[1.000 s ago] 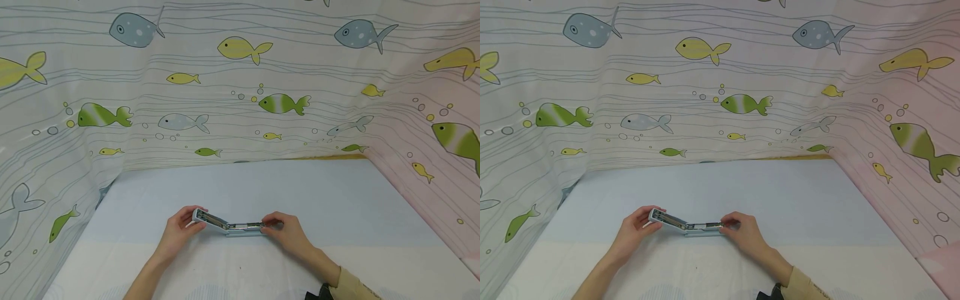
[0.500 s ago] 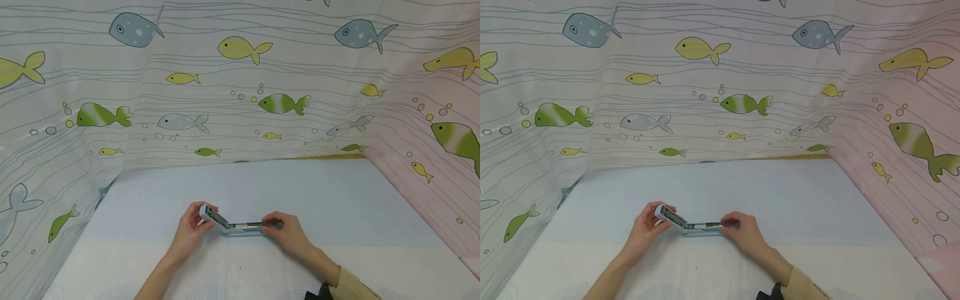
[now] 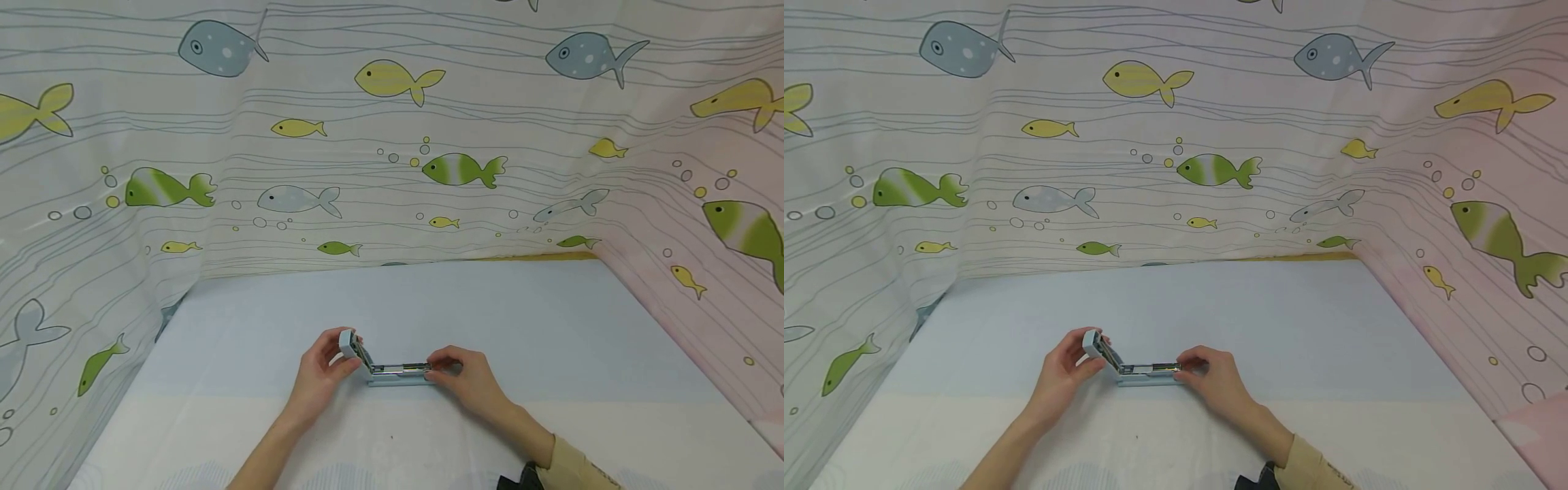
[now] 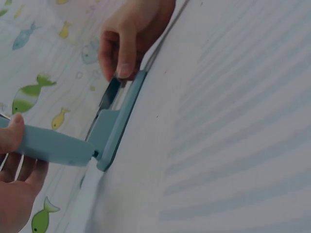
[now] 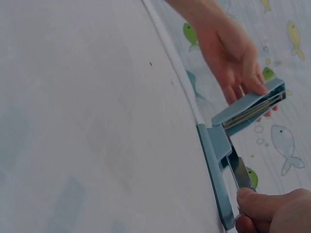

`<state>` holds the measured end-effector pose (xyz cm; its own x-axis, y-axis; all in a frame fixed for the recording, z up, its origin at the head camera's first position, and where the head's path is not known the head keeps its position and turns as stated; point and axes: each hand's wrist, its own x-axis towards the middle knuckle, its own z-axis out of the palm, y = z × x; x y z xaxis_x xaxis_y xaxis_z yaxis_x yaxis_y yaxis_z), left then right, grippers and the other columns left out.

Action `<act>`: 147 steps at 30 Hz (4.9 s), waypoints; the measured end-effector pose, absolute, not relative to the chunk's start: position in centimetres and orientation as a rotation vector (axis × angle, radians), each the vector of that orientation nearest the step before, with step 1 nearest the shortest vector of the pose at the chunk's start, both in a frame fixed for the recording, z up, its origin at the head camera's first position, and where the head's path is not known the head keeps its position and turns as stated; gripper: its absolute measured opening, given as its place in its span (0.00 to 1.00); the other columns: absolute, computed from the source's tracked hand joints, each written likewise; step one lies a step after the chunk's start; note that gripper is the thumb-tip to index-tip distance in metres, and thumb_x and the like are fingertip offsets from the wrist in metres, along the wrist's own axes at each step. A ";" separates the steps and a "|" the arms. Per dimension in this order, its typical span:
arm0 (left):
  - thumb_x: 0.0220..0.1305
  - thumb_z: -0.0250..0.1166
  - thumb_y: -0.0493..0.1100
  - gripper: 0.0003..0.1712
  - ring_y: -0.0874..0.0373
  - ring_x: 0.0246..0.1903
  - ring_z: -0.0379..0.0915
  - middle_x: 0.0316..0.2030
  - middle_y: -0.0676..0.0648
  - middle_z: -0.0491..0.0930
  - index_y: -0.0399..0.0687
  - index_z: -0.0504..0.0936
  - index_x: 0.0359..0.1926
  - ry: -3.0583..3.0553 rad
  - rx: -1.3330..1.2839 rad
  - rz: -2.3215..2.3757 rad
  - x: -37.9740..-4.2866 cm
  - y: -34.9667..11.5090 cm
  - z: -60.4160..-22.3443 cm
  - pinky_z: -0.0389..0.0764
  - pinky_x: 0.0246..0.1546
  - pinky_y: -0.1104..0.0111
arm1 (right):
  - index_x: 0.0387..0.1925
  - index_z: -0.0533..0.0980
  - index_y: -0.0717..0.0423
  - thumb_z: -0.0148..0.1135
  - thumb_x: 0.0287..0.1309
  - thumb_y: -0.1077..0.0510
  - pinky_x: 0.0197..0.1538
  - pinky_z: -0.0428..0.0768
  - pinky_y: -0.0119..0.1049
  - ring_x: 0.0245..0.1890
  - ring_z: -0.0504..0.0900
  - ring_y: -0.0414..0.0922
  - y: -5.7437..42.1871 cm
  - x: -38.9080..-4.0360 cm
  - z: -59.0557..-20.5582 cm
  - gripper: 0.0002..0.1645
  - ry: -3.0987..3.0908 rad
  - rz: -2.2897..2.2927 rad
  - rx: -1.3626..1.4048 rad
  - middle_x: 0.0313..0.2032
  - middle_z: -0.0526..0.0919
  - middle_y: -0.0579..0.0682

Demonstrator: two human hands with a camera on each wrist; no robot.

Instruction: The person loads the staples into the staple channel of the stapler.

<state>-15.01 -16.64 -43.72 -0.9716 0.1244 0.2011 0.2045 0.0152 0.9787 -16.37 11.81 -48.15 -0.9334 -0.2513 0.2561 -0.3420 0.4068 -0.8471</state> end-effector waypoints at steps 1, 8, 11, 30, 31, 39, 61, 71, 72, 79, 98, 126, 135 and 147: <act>0.56 0.69 0.24 0.29 0.64 0.52 0.77 0.52 0.41 0.78 0.32 0.72 0.59 -2.200 -0.333 -2.137 -15.0 -16.5 -43.7 0.78 0.57 0.73 | 0.40 0.84 0.47 0.77 0.52 0.56 0.48 0.81 0.34 0.37 0.84 0.37 11.8 -16.4 -48.1 0.13 -2.560 1.573 0.542 0.36 0.87 0.40; 0.55 0.71 0.26 0.26 0.62 0.52 0.77 0.52 0.38 0.78 0.35 0.76 0.56 -2.226 -0.261 -2.128 -15.0 -16.1 -43.6 0.79 0.57 0.71 | 0.40 0.84 0.47 0.77 0.51 0.56 0.48 0.81 0.33 0.37 0.84 0.37 11.8 -16.3 -48.1 0.13 -2.558 1.561 0.538 0.36 0.87 0.40; 0.55 0.71 0.27 0.26 0.61 0.52 0.77 0.52 0.39 0.78 0.36 0.76 0.56 -2.234 -0.265 -2.121 -15.0 -15.9 -43.5 0.78 0.58 0.71 | 0.40 0.84 0.48 0.77 0.51 0.57 0.47 0.81 0.33 0.37 0.84 0.37 11.8 -16.3 -48.0 0.13 -2.558 1.562 0.530 0.36 0.87 0.39; 0.55 0.72 0.28 0.27 0.48 0.56 0.78 0.54 0.41 0.80 0.41 0.79 0.57 -2.290 -0.202 -2.094 -14.9 -15.0 -43.2 0.79 0.57 0.70 | 0.41 0.84 0.50 0.77 0.52 0.56 0.48 0.81 0.34 0.37 0.84 0.37 11.8 -16.3 -48.0 0.14 -2.561 1.560 0.547 0.36 0.88 0.40; 0.55 0.72 0.28 0.27 0.48 0.56 0.78 0.54 0.41 0.80 0.40 0.79 0.57 -2.290 -0.204 -2.090 -14.9 -14.9 -43.2 0.79 0.57 0.70 | 0.41 0.84 0.50 0.77 0.52 0.56 0.48 0.81 0.34 0.37 0.84 0.37 11.8 -16.3 -48.0 0.14 -2.559 1.564 0.549 0.36 0.88 0.40; 0.55 0.72 0.28 0.27 0.47 0.56 0.79 0.53 0.41 0.80 0.40 0.80 0.57 -2.301 -0.204 -2.067 -15.0 -14.6 -43.1 0.79 0.57 0.70 | 0.41 0.84 0.50 0.76 0.52 0.55 0.49 0.81 0.35 0.38 0.85 0.38 11.9 -16.4 -48.2 0.14 -2.549 1.589 0.559 0.37 0.88 0.41; 0.51 0.75 0.28 0.28 0.48 0.53 0.82 0.53 0.42 0.82 0.43 0.81 0.55 -2.287 -0.187 -2.094 -15.3 -13.7 -43.2 0.83 0.50 0.69 | 0.40 0.84 0.49 0.76 0.52 0.54 0.48 0.82 0.35 0.38 0.85 0.38 12.0 -16.7 -48.7 0.13 -2.543 1.596 0.563 0.37 0.88 0.42; 0.50 0.76 0.30 0.31 0.49 0.56 0.79 0.55 0.44 0.81 0.40 0.80 0.58 -2.343 -0.243 -2.033 -15.6 -12.8 -43.2 0.79 0.58 0.67 | 0.41 0.84 0.51 0.76 0.52 0.56 0.46 0.83 0.34 0.38 0.85 0.37 11.9 -16.7 -48.6 0.14 -2.546 1.559 0.577 0.37 0.88 0.42; 0.50 0.76 0.30 0.31 0.49 0.56 0.79 0.55 0.44 0.81 0.40 0.80 0.57 -2.341 -0.242 -2.033 -15.6 -12.7 -43.2 0.79 0.58 0.67 | 0.41 0.84 0.51 0.76 0.52 0.56 0.46 0.83 0.34 0.38 0.85 0.37 11.9 -16.8 -48.6 0.14 -2.546 1.555 0.580 0.37 0.88 0.41; 0.51 0.76 0.31 0.30 0.50 0.57 0.78 0.55 0.45 0.81 0.41 0.80 0.57 -2.347 -0.253 -2.044 -15.9 -12.7 -43.6 0.78 0.59 0.68 | 0.41 0.84 0.52 0.76 0.52 0.56 0.46 0.83 0.34 0.37 0.85 0.37 12.1 -16.9 -48.6 0.14 -2.527 1.556 0.606 0.37 0.88 0.43; 0.55 0.76 0.39 0.29 0.54 0.57 0.78 0.55 0.46 0.83 0.46 0.80 0.58 -2.389 -0.285 -2.047 -15.7 -12.0 -44.3 0.72 0.65 0.53 | 0.41 0.84 0.53 0.76 0.53 0.55 0.44 0.84 0.35 0.36 0.85 0.38 11.8 -16.9 -48.9 0.13 -2.509 1.589 0.628 0.37 0.88 0.44; 0.47 0.81 0.42 0.31 0.59 0.51 0.81 0.47 0.52 0.87 0.48 0.82 0.55 -2.417 -0.248 -2.035 -16.0 -11.2 -44.8 0.75 0.56 0.75 | 0.40 0.84 0.48 0.76 0.52 0.55 0.43 0.84 0.35 0.35 0.85 0.37 12.0 -16.9 -48.8 0.12 -2.506 1.585 0.613 0.35 0.88 0.42; 0.47 0.81 0.43 0.33 0.60 0.51 0.81 0.45 0.53 0.87 0.44 0.82 0.55 -2.441 -0.257 -1.999 -16.1 -11.0 -45.1 0.75 0.56 0.73 | 0.40 0.84 0.49 0.76 0.52 0.56 0.44 0.84 0.36 0.35 0.86 0.38 11.9 -16.8 -48.8 0.12 -2.500 1.609 0.606 0.35 0.88 0.42; 0.46 0.82 0.45 0.32 0.61 0.53 0.80 0.44 0.57 0.87 0.47 0.83 0.55 -2.490 -0.270 -1.945 -16.1 -10.7 -45.1 0.74 0.57 0.73 | 0.40 0.84 0.49 0.77 0.51 0.59 0.44 0.84 0.35 0.35 0.85 0.37 12.0 -16.9 -48.7 0.13 -2.504 1.588 0.607 0.34 0.88 0.42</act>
<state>-16.13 -10.69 -45.15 -0.9851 0.1512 0.0815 0.1157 0.2333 0.9655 -16.87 11.96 -48.67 -0.9133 -0.2703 0.3046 -0.3908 0.3714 -0.8422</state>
